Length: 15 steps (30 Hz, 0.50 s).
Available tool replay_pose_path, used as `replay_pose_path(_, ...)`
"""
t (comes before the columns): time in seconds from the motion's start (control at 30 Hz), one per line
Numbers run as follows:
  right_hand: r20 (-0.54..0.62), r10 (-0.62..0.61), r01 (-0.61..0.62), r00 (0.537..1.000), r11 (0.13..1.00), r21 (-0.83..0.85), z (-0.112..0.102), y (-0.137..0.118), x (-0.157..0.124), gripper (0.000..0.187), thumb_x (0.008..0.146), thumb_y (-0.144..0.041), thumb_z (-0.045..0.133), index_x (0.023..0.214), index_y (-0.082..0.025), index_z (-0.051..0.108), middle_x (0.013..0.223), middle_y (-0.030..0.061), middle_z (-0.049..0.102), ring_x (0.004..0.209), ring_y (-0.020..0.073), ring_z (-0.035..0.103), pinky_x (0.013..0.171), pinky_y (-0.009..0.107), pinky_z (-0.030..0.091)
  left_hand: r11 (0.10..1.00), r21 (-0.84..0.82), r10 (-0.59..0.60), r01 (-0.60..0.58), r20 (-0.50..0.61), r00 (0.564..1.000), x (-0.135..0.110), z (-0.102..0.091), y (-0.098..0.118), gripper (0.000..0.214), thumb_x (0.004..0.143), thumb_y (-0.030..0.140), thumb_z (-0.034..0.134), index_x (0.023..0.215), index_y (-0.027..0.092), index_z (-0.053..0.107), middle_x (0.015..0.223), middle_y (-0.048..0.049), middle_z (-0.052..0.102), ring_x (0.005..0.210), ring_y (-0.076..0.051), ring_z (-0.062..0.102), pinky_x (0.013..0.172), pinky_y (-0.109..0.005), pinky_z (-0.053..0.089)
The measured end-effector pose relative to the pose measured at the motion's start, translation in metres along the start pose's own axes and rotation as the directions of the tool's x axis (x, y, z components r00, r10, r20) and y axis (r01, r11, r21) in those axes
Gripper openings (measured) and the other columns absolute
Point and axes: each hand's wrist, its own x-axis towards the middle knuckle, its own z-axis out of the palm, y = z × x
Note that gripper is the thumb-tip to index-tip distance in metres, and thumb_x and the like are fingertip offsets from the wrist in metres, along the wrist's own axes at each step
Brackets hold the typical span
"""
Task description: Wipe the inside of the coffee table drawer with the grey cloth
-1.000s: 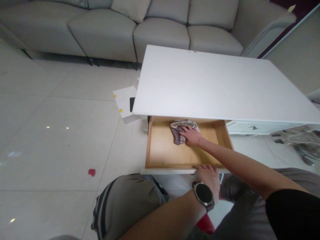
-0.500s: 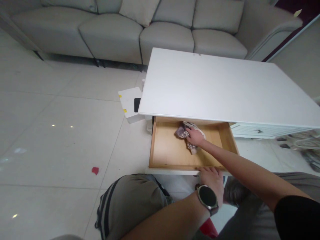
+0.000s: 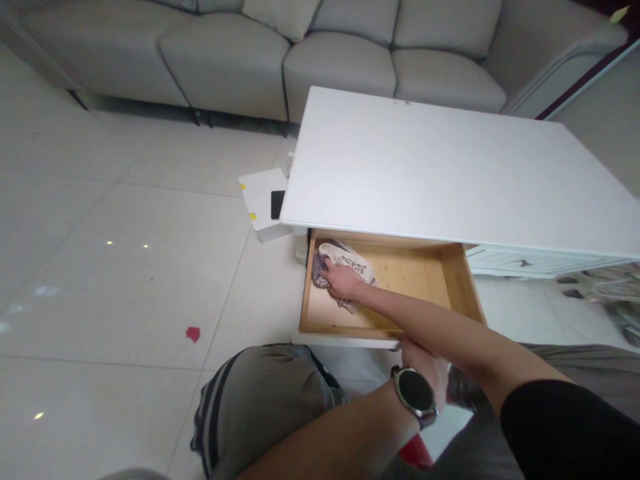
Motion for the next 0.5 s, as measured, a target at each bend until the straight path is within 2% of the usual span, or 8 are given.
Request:
replay_pose_path(0.03,0.026,-0.105,0.106,0.994,0.994,-0.026,0.003,0.003,-0.008,0.046,0.092,-0.025,0.056,0.138,-0.023,0.064,0.139,0.0161,0.051,0.099,0.0268,0.067,0.077,0.036,0.055,0.999,0.021,0.033,-0.034,0.049,0.998,0.001,-0.006,-0.001,0.047,0.099,0.01,0.05,0.142,0.015,0.068,0.131,-0.0179,0.073,0.115,-0.034,0.068,0.099,-0.05,0.057)
replay_pose_path(0.1,0.1,-0.31,0.315,0.946,0.948,-0.045,0.007,0.012,-0.023,0.055,0.092,-0.025,0.058,0.146,-0.031,0.06,0.136,0.0136,0.053,0.101,0.0266,0.066,0.076,0.036,0.054,0.993,0.051,0.093,-0.103,0.173,0.981,0.004,-0.021,-0.003,0.044,0.1,0.012,0.049,0.139,0.014,0.069,0.13,-0.0188,0.074,0.116,-0.036,0.068,0.102,-0.058,0.054)
replay_pose_path(0.17,0.143,-0.41,0.418,0.901,0.908,-0.032,0.009,0.021,-0.03,0.062,0.091,-0.026,0.06,0.151,-0.038,0.055,0.134,0.0119,0.054,0.104,0.027,0.065,0.076,0.035,0.053,0.987,0.062,0.125,-0.145,0.257,0.958,0.005,-0.033,-0.005,0.042,0.101,0.014,0.047,0.137,0.015,0.07,0.129,-0.0186,0.074,0.119,-0.038,0.067,0.103,-0.063,0.052)
replay_pose_path(0.23,0.111,-0.349,0.353,0.931,0.935,-0.021,0.009,0.03,-0.029,0.067,0.09,-0.027,0.06,0.155,-0.04,0.051,0.135,0.0117,0.054,0.107,0.0277,0.065,0.076,0.034,0.053,0.985,0.071,0.127,-0.155,0.3,0.946,0.005,-0.04,-0.006,0.043,0.102,0.014,0.045,0.137,0.014,0.07,0.13,-0.0196,0.073,0.122,-0.039,0.066,0.104,-0.063,0.051)
replay_pose_path(0.33,0.019,-0.086,0.086,0.996,0.996,0.01,0.004,0.047,-0.019,0.073,0.089,-0.029,0.06,0.16,-0.036,0.044,0.141,0.0136,0.051,0.108,0.0285,0.066,0.078,0.034,0.053,0.981,0.092,0.132,-0.171,0.325,0.936,0.004,-0.043,-0.006,0.045,0.102,0.014,0.043,0.14,0.014,0.068,0.133,-0.0211,0.071,0.125,-0.04,0.064,0.104,-0.063,0.05)
replay_pose_path(0.4,-0.012,0.044,-0.043,0.999,0.999,0.03,0.002,0.063,-0.016,0.074,0.089,-0.031,0.06,0.161,-0.035,0.042,0.145,0.0142,0.048,0.109,0.0292,0.066,0.083,0.036,0.053,0.98,0.092,0.138,-0.175,0.313,0.94,0.003,-0.043,-0.007,0.047,0.103,0.016,0.042,0.144,0.016,0.063,0.136,-0.0199,0.069,0.125,-0.041,0.063,0.102,-0.063,0.051)
replay_pose_path(0.5,-0.009,0.111,-0.111,0.994,0.994,0.024,0.003,0.096,-0.03,0.076,0.086,-0.033,0.063,0.16,-0.034,0.043,0.149,0.015,0.047,0.112,0.0314,0.065,0.088,0.04,0.053,0.985,0.062,0.133,-0.159,0.303,0.944,0.004,-0.042,-0.008,0.05,0.104,0.016,0.04,0.15,0.019,0.056,0.135,-0.0172,0.069,0.123,-0.039,0.065,0.096,-0.059,0.054)
